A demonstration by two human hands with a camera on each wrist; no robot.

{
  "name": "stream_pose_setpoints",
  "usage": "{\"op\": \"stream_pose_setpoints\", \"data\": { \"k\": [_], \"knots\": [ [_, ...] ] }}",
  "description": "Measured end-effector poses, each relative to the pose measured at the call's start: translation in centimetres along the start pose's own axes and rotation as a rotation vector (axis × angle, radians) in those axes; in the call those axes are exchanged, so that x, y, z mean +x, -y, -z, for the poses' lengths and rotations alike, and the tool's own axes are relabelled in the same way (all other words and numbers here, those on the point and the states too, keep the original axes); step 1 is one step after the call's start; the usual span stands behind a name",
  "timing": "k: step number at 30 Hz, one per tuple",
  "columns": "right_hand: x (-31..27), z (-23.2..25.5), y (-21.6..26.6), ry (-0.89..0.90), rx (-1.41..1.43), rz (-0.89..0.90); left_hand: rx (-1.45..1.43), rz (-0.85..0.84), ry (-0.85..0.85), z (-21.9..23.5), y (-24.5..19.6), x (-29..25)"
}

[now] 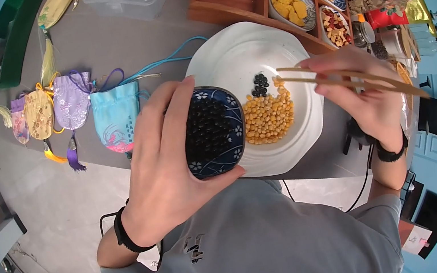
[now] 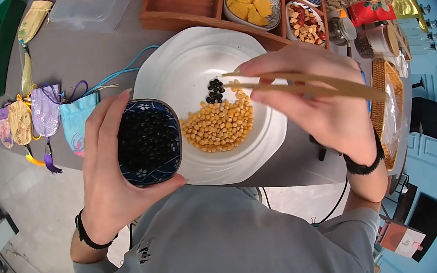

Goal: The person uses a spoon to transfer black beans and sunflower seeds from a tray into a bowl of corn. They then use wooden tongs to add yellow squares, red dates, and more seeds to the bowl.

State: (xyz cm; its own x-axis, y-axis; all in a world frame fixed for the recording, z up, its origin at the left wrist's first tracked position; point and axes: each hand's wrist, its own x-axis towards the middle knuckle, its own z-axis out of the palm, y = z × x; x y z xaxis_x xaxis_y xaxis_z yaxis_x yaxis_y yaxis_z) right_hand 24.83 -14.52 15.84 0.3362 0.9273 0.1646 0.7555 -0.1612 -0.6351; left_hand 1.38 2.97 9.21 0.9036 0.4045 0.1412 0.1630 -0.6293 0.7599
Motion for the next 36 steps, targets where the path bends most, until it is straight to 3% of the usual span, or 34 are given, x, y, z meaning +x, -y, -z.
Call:
{"op": "stream_pose_setpoints", "data": {
  "k": [5,18,25,29,36],
  "knots": [
    [-1.0,-1.3,-2.4,0.080,0.007,-0.123,-0.011,0.011,0.022,0.1,-0.2,0.0],
    [-0.5,-2.3,-2.9,0.147,0.005,0.023,0.003,-0.009,0.018,0.0,0.0,-0.1],
    [-0.2,-0.6,-0.2,0.002,0.105,0.019,0.008,-0.003,0.023,0.2,0.0,0.0],
    [0.9,-0.5,1.0,0.142,0.189,0.400,0.005,-0.013,0.012,0.1,-0.1,0.0],
    [1.1,-2.1,3.1,0.176,0.114,0.389,0.005,0.011,0.000,-0.1,0.0,-0.1]
  ]
}}
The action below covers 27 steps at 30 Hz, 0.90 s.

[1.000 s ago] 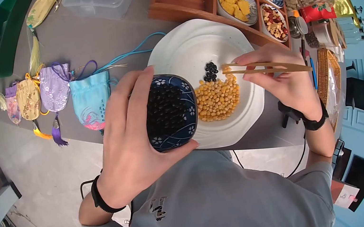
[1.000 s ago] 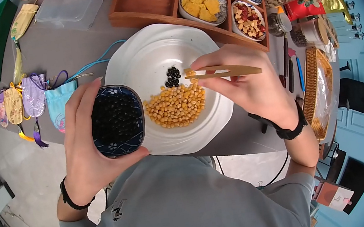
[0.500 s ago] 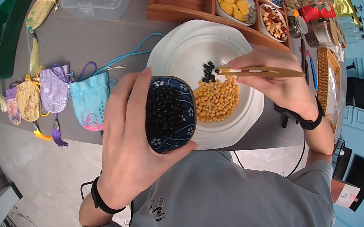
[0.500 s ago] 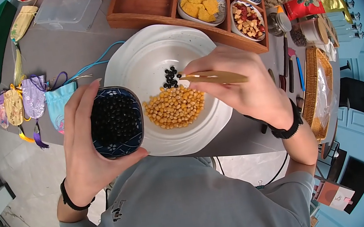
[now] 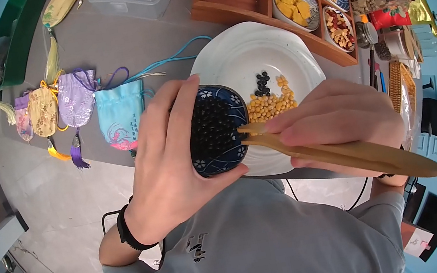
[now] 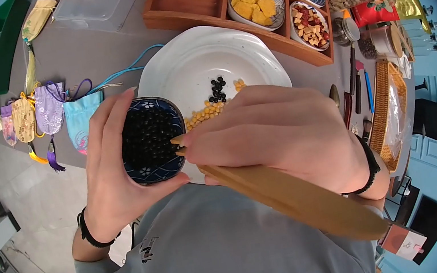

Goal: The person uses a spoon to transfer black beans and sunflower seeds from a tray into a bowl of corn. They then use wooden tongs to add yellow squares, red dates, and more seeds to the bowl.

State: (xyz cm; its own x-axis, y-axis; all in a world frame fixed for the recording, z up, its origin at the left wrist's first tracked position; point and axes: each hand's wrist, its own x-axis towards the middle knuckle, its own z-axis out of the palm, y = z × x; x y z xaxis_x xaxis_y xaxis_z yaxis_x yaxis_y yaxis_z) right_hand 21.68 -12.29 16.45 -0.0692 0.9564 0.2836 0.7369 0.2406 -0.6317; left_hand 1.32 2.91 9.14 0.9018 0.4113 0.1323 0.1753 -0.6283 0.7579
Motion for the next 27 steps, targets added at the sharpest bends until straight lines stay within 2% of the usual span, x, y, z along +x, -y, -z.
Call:
{"op": "stream_pose_setpoints", "data": {
  "k": [7,10,13,14,15,18,23,27],
  "knots": [
    [-0.4,1.9,0.6,-0.043,-0.031,-0.055,-0.005,-0.019,-0.006,0.0,0.0,0.0],
    [-1.0,2.7,-0.6,-0.029,0.014,-0.016,-0.006,-0.017,0.003,0.1,0.0,0.1],
    [-1.8,3.3,-0.5,-0.137,-0.081,-0.238,-0.009,-0.025,0.008,0.2,-0.2,0.1],
    [-1.8,3.0,-0.8,-0.214,-0.060,-0.393,-0.019,-0.017,0.010,0.2,-0.1,0.1],
    [-1.8,2.8,-1.4,-0.214,-0.097,-0.430,-0.029,-0.010,0.012,0.2,-0.1,0.1],
    [-2.4,2.3,-3.7,-0.062,-0.165,-0.416,0.016,0.002,0.013,0.1,0.0,0.0],
    [-2.6,0.7,-5.0,-0.009,-0.126,-0.320,-0.009,-0.004,0.013,0.1,0.0,0.0],
    [-2.5,0.2,-5.3,-0.024,-0.076,-0.396,-0.012,-0.005,0.020,0.1,0.0,0.0]
  ]
}}
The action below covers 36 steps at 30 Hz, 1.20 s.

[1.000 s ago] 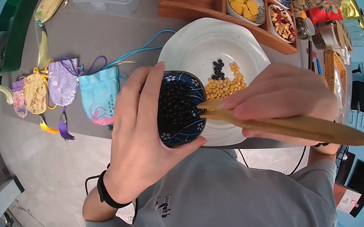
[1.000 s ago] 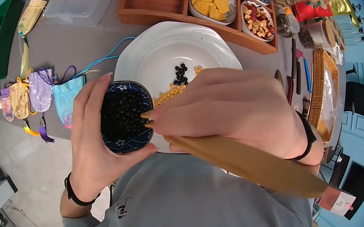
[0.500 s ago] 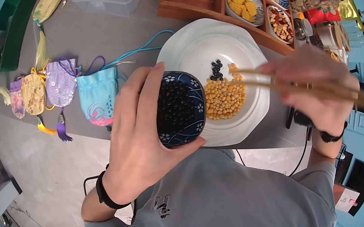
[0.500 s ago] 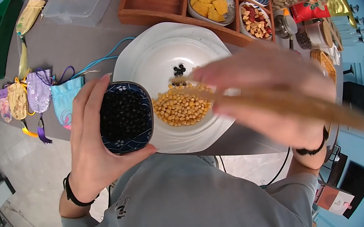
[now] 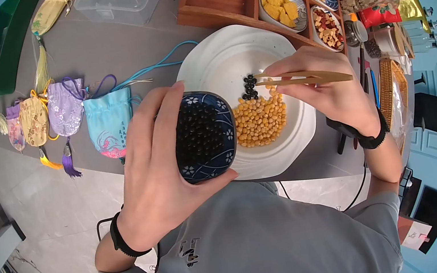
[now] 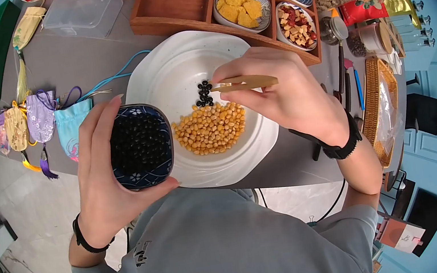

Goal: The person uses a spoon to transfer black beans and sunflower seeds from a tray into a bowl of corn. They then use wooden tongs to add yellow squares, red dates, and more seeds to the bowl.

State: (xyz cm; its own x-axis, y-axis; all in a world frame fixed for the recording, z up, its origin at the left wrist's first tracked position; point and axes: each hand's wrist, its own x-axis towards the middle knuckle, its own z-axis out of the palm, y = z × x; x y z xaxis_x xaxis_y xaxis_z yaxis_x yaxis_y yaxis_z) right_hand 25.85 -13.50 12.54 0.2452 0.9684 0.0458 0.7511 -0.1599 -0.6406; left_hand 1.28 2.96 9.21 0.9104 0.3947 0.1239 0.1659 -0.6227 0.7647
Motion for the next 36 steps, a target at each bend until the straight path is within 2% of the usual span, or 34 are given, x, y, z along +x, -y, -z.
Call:
{"op": "stream_pose_setpoints", "data": {
  "k": [2,8,11,13,15,16,22,24,27,29,32,36],
  "knots": [
    [0.0,0.0,-0.1,0.018,0.013,-0.035,0.006,0.004,0.003,0.0,0.0,0.0],
    [0.0,0.6,0.5,-0.040,-0.018,0.007,0.001,-0.005,0.002,0.0,0.0,0.1],
    [-0.1,1.8,2.1,-0.137,0.036,0.056,0.005,-0.005,0.000,0.1,-0.1,0.1],
    [-0.3,2.3,3.7,-0.117,0.178,0.104,0.009,-0.005,0.001,0.2,-0.1,0.1],
    [0.1,1.9,3.4,-0.030,0.133,0.349,0.011,-0.009,0.000,0.1,-0.1,0.1],
    [0.4,1.4,4.0,-0.009,0.135,0.392,0.009,-0.007,0.000,0.1,-0.1,0.1],
    [0.9,0.0,6.0,0.045,0.083,0.348,0.007,0.002,-0.015,0.0,0.0,0.0],
    [0.7,0.7,4.2,-0.007,0.130,0.423,0.011,-0.005,-0.019,0.1,0.0,0.1],
    [0.3,3.0,4.5,-0.067,0.077,0.109,0.005,-0.014,-0.025,0.0,0.2,0.1],
    [0.3,1.9,3.2,-0.240,0.008,-0.024,0.007,-0.007,-0.016,0.0,0.1,0.1],
    [0.3,1.3,0.5,-0.097,-0.074,0.038,-0.001,-0.004,-0.007,0.1,0.0,0.1],
    [0.6,0.6,-0.3,-0.001,-0.063,0.099,-0.014,-0.014,-0.012,0.0,0.0,0.1]
  ]
}}
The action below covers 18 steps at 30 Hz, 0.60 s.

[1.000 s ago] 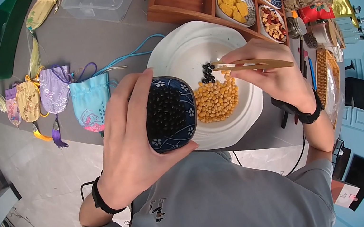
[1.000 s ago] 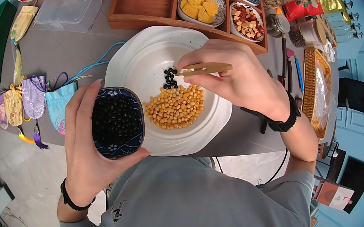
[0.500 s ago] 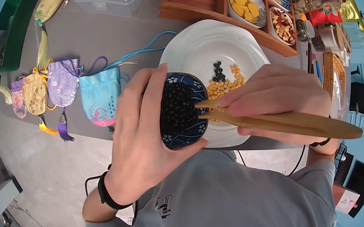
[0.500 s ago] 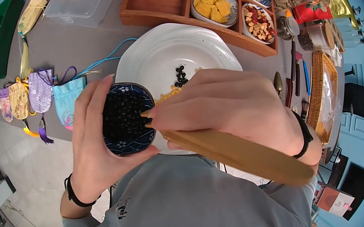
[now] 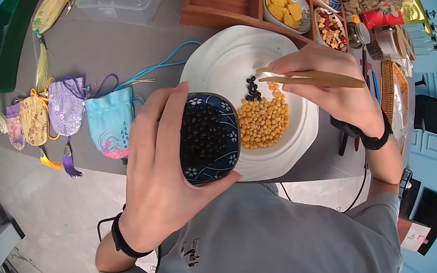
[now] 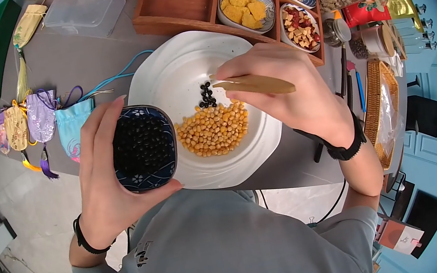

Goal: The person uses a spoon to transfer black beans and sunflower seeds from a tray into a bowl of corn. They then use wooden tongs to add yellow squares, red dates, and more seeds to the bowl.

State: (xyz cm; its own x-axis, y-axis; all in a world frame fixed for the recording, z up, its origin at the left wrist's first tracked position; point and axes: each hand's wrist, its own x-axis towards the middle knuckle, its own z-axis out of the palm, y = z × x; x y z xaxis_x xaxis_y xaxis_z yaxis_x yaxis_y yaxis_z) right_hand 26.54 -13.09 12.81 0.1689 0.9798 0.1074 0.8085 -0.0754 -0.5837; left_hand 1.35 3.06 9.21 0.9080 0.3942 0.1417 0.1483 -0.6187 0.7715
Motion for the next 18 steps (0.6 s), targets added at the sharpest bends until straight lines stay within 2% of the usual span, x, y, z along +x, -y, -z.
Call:
{"op": "stream_pose_setpoints", "data": {
  "k": [12,17,18],
  "knots": [
    [0.1,0.1,-0.2,-0.002,-0.020,0.000,0.001,-0.006,-0.009,-0.1,0.1,0.0],
    [-0.2,1.6,3.1,-0.149,0.250,-0.011,0.026,0.001,0.004,0.1,-0.1,0.0],
    [0.1,1.6,3.2,-0.083,0.255,0.099,0.029,-0.007,0.001,0.1,-0.1,0.0]
  ]
}}
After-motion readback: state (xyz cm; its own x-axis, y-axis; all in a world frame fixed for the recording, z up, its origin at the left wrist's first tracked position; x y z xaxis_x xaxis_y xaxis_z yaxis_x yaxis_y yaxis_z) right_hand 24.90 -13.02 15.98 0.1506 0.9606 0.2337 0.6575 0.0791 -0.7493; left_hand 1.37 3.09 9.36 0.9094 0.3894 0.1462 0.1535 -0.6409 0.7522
